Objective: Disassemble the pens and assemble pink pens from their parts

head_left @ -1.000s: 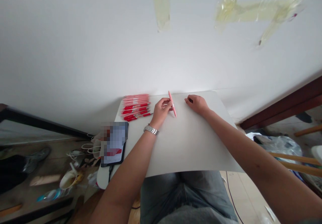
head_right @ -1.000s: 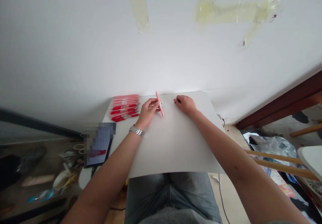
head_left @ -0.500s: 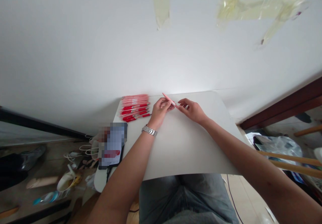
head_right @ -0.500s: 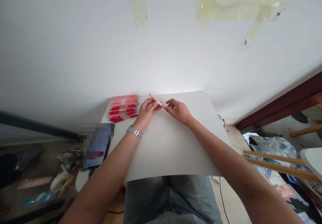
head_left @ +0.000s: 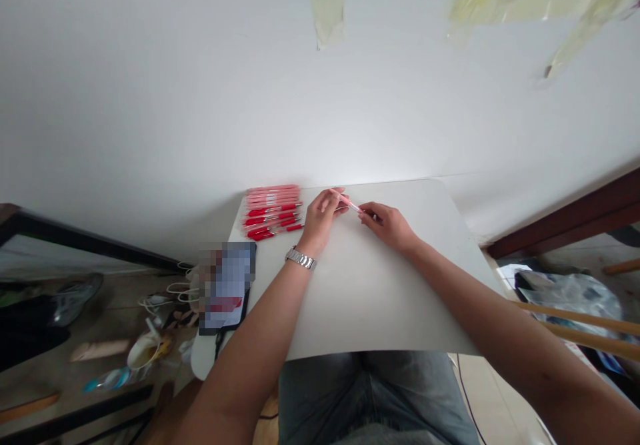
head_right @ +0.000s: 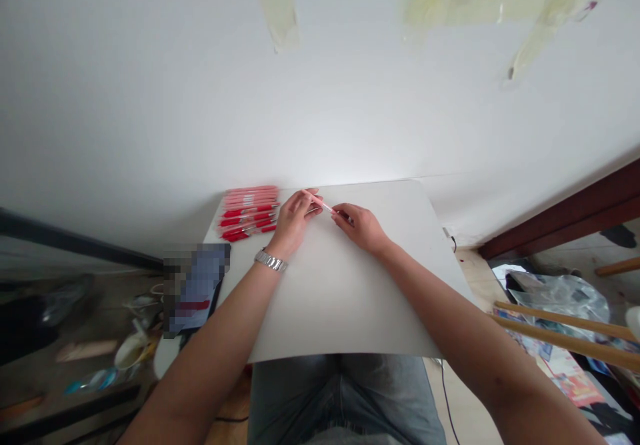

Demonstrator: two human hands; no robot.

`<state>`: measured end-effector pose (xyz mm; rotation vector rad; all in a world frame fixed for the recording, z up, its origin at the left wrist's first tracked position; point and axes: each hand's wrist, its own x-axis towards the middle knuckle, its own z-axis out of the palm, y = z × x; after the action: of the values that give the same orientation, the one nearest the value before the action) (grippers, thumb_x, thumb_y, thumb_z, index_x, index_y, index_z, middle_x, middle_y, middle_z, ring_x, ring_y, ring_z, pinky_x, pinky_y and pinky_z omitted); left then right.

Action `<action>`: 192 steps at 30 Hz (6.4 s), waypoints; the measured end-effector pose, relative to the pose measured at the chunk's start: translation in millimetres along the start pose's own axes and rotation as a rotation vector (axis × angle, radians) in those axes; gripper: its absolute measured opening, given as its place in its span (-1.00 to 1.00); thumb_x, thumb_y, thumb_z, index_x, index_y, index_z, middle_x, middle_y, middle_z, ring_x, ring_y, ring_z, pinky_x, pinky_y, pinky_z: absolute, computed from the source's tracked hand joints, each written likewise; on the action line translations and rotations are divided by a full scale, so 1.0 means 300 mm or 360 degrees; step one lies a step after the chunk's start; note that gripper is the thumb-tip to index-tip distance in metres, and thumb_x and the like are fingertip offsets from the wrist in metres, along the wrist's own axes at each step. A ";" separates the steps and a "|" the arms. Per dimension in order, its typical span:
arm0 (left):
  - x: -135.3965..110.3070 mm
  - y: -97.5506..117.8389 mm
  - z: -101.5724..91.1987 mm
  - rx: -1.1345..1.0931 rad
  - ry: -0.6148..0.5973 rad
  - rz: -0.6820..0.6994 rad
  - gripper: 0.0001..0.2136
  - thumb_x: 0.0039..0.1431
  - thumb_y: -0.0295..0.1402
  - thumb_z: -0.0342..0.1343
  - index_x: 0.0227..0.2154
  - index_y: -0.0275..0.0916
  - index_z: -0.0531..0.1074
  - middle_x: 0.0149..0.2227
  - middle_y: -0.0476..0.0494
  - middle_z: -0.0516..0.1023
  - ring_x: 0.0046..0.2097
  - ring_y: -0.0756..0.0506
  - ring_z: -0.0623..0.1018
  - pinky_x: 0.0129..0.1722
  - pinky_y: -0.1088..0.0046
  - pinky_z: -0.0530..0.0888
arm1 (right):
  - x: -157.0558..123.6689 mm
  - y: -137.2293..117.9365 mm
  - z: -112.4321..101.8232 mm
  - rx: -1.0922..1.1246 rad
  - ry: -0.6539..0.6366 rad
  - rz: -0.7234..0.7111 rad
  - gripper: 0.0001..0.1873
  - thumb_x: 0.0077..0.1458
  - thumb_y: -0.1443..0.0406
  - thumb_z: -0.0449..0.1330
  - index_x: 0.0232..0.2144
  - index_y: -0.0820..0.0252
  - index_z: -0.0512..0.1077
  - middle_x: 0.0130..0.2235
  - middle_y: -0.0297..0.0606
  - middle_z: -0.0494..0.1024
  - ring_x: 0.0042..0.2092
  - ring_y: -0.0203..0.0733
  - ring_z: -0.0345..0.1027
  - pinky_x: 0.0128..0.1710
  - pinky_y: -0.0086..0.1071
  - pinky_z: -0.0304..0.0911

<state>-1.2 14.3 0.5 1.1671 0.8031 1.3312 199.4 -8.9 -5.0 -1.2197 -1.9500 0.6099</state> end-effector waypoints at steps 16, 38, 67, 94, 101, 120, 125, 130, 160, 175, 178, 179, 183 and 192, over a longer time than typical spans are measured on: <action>-0.015 0.034 0.012 0.0144 -0.0185 -0.0057 -0.62 0.32 0.02 0.17 -0.25 -0.20 0.68 0.14 -0.25 0.58 0.07 -0.16 0.61 0.03 0.34 0.56 | 0.003 -0.033 -0.022 0.0088 -0.0094 -0.0042 -0.47 0.43 -0.06 -0.05 0.07 0.13 0.50 -0.14 -0.16 0.64 -0.19 -0.11 0.47 -0.15 -0.29 0.31; -0.005 0.014 -0.001 0.0103 -0.0191 -0.0084 -0.60 0.25 0.04 0.24 -0.19 -0.22 0.67 -0.05 -0.23 0.66 0.03 -0.17 0.62 0.12 0.26 0.55 | 0.002 0.004 0.000 -0.0146 -0.0081 -0.0045 -0.56 0.45 -0.01 -0.09 -0.34 0.09 0.34 -0.37 -0.28 0.49 -0.37 -0.19 0.32 -0.30 -0.33 0.15; -0.002 0.008 0.004 0.0078 -0.0107 -0.0089 -0.61 0.24 0.02 0.26 -0.13 -0.22 0.66 -0.07 -0.22 0.68 -0.02 -0.14 0.64 0.14 0.21 0.57 | 0.001 -0.018 -0.012 -0.0145 0.0101 -0.0143 -0.52 0.48 0.02 -0.12 0.04 0.06 0.51 -0.08 -0.11 0.62 -0.08 -0.03 0.51 -0.10 -0.23 0.33; -0.002 0.014 0.008 0.0090 -0.0084 -0.0121 -0.59 0.19 0.03 0.30 -0.23 -0.26 0.68 0.04 -0.28 0.65 -0.05 -0.15 0.65 0.10 0.22 0.57 | 0.004 0.010 0.007 -0.0180 0.0253 -0.0216 -0.83 0.39 0.16 0.12 -0.06 0.06 0.41 -0.12 -0.20 0.56 -0.22 -0.15 0.45 -0.25 -0.31 0.33; -0.003 0.015 0.008 0.0103 -0.0099 -0.0115 -0.59 0.22 0.03 0.27 -0.21 -0.26 0.69 0.05 -0.28 0.64 -0.03 -0.13 0.64 0.12 0.24 0.55 | 0.012 -0.009 -0.004 -0.0307 0.0194 -0.0336 -0.66 0.48 0.14 -0.05 0.00 0.10 0.48 -0.19 -0.15 0.60 -0.18 -0.05 0.42 -0.09 -0.17 0.30; 0.001 0.001 0.002 0.0045 -0.0122 -0.0065 -0.69 0.21 -0.09 0.32 -0.16 -0.22 0.67 0.08 -0.24 0.63 -0.02 -0.14 0.64 0.13 0.20 0.57 | 0.007 -0.004 -0.005 -0.0207 0.0253 -0.0237 -0.82 0.41 0.18 0.08 -0.09 0.08 0.44 -0.17 -0.19 0.53 -0.25 -0.16 0.43 -0.26 -0.31 0.31; 0.000 0.003 0.002 0.0060 -0.0125 -0.0071 -0.66 0.22 -0.08 0.32 -0.12 -0.22 0.66 -0.02 -0.22 0.67 -0.04 -0.14 0.65 0.12 0.21 0.57 | 0.005 0.009 -0.003 -0.0173 0.0225 -0.0167 -0.85 0.36 0.19 0.13 -0.10 0.05 0.43 -0.13 -0.22 0.59 -0.29 -0.17 0.44 -0.27 -0.32 0.32; -0.001 0.004 0.001 0.0074 -0.0120 -0.0081 -0.64 0.22 -0.07 0.32 -0.08 -0.22 0.65 -0.12 -0.19 0.69 -0.08 -0.12 0.66 0.11 0.22 0.57 | 0.003 0.006 -0.002 -0.0201 0.0203 -0.0084 -0.80 0.35 0.15 0.15 -0.05 0.05 0.45 -0.26 -0.27 0.60 -0.35 -0.18 0.42 -0.31 -0.33 0.29; -0.004 0.010 0.012 0.0040 -0.0063 -0.0075 -0.62 0.17 -0.04 0.35 -0.10 -0.22 0.63 -0.13 -0.19 0.67 -0.11 -0.11 0.66 0.10 0.19 0.57 | 0.002 -0.003 -0.007 -0.0234 0.0220 -0.0156 -0.86 0.32 0.23 0.13 -0.10 0.07 0.40 -0.26 -0.25 0.59 -0.37 -0.17 0.40 -0.33 -0.32 0.28; -0.002 0.008 0.008 0.0046 -0.0055 -0.0065 -0.64 0.18 -0.05 0.34 -0.12 -0.21 0.63 -0.14 -0.18 0.67 -0.12 -0.09 0.65 0.08 0.22 0.57 | 0.012 -0.007 -0.009 -0.0273 0.0218 -0.0303 -0.59 0.48 0.13 -0.08 0.14 0.12 0.45 -0.19 -0.10 0.57 -0.14 -0.02 0.47 -0.11 -0.16 0.37; -0.002 0.009 0.008 0.0033 -0.0056 -0.0073 -0.64 0.18 -0.05 0.34 -0.12 -0.21 0.63 -0.15 -0.17 0.67 -0.12 -0.09 0.65 0.08 0.23 0.57 | 0.009 -0.014 -0.009 -0.0252 0.0223 -0.0294 -0.65 0.47 0.13 -0.03 0.05 0.08 0.48 -0.17 -0.13 0.57 -0.17 -0.07 0.47 -0.14 -0.22 0.37; -0.002 0.008 0.008 0.0032 -0.0055 -0.0075 -0.64 0.17 -0.04 0.34 -0.12 -0.21 0.63 -0.14 -0.18 0.67 -0.12 -0.09 0.65 0.08 0.23 0.57 | 0.008 -0.016 -0.010 -0.0236 0.0220 -0.0286 -0.68 0.47 0.13 -0.01 0.03 0.07 0.47 -0.16 -0.14 0.57 -0.19 -0.10 0.47 -0.15 -0.24 0.37; -0.001 0.007 0.007 0.0041 -0.0064 -0.0074 -0.63 0.17 -0.04 0.34 -0.12 -0.21 0.63 -0.14 -0.18 0.67 -0.11 -0.10 0.64 0.08 0.23 0.56 | 0.004 -0.013 -0.007 -0.0189 0.0203 -0.0257 -0.75 0.43 0.14 0.04 -0.02 0.06 0.45 -0.12 -0.16 0.57 -0.26 -0.17 0.46 -0.23 -0.30 0.38; -0.003 0.006 0.010 0.0075 -0.0054 -0.0046 -0.64 0.19 -0.04 0.32 -0.12 -0.21 0.63 -0.17 -0.17 0.67 -0.13 -0.09 0.65 0.06 0.26 0.57 | 0.000 -0.003 0.000 -0.0215 0.0168 -0.0183 -0.83 0.34 0.21 0.12 -0.04 0.06 0.37 -0.20 -0.22 0.60 -0.32 -0.15 0.44 -0.29 -0.30 0.33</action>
<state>1.0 12.7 2.8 1.2076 0.8278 1.2716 199.0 -9.3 -4.4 -1.1864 -1.9820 0.3529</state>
